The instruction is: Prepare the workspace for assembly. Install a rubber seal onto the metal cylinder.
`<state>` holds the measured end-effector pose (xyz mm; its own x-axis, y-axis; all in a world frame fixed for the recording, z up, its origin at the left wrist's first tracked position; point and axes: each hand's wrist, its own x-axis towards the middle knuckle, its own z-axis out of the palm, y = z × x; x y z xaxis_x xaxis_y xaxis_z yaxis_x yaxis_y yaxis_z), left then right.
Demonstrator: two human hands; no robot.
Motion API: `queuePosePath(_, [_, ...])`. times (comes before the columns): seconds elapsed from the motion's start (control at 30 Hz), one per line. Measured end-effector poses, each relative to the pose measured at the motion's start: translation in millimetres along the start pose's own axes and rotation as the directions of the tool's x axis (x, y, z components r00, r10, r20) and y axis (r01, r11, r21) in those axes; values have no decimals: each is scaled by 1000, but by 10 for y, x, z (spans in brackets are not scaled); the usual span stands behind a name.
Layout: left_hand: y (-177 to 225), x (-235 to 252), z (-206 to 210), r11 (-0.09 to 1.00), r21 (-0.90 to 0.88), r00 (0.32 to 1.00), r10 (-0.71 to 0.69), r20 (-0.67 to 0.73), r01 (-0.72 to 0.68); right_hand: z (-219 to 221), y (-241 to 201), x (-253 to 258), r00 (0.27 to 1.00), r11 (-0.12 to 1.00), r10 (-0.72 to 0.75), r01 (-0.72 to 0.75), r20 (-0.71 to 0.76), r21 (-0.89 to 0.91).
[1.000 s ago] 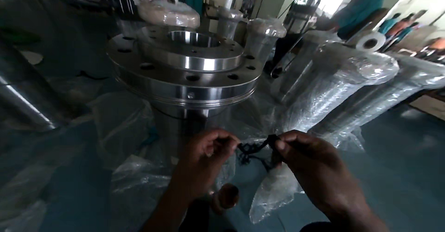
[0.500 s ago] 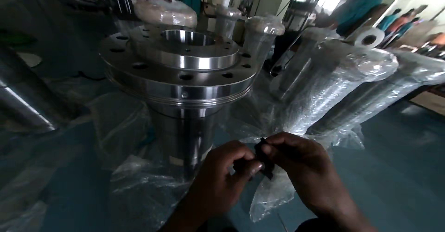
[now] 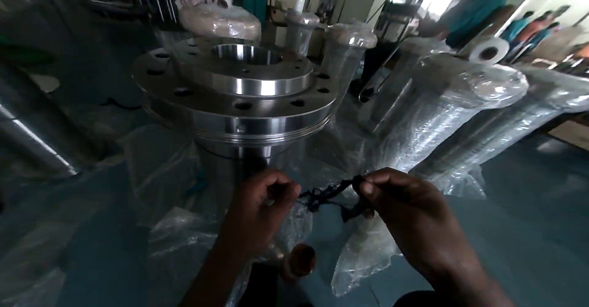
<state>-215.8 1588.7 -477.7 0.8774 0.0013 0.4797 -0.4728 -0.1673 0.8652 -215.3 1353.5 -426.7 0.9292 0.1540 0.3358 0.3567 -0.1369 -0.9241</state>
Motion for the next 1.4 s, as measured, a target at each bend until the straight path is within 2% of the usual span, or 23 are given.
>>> queuePosePath(0.1, [55, -24, 48, 997, -77, 998, -16, 55, 20, 50, 6, -12, 999, 998, -23, 24, 26, -62])
queuePosePath(0.27, [65, -75, 153, 985, -172, 983, 65, 173, -35, 120, 37, -18, 997, 999, -35, 37, 74, -31])
queuePosePath(0.37, [45, -101, 226, 988, -151, 972, 78, 221, -45, 173, 35, -21, 997, 997, -46, 50, 63, -65])
queuePosePath(0.6, [-9, -136, 313, 990, -64, 977, 137, 165, -128, 246, 94, -36, 990, 980, -126, 135, 67, -144])
queuePosePath(0.77, [-13, -88, 213, 980, -196, 977, 80, 199, -41, 212, 75, -17, 994, 993, -60, 68, 89, -96])
queuePosePath(0.9, [-30, -51, 142, 967, -252, 985, 13, 171, 31, 152, 71, 7, 997, 998, -38, 41, 66, -45])
queuePosePath(1.0, [-22, -16, 58, 970, -233, 990, -34, 137, 66, 72, 54, 42, 999, 999, -28, 28, 21, -35])
queuePosePath(1.23, [-80, 76, -106, 986, -156, 998, -57, -26, 52, -41, 33, 62, 999, 1000, 9, -9, -36, -9])
queuePosePath(1.4, [-40, 65, -73, 985, -167, 997, -61, -44, 53, -71, 58, 73, 999, 1000, -9, 10, -46, 22])
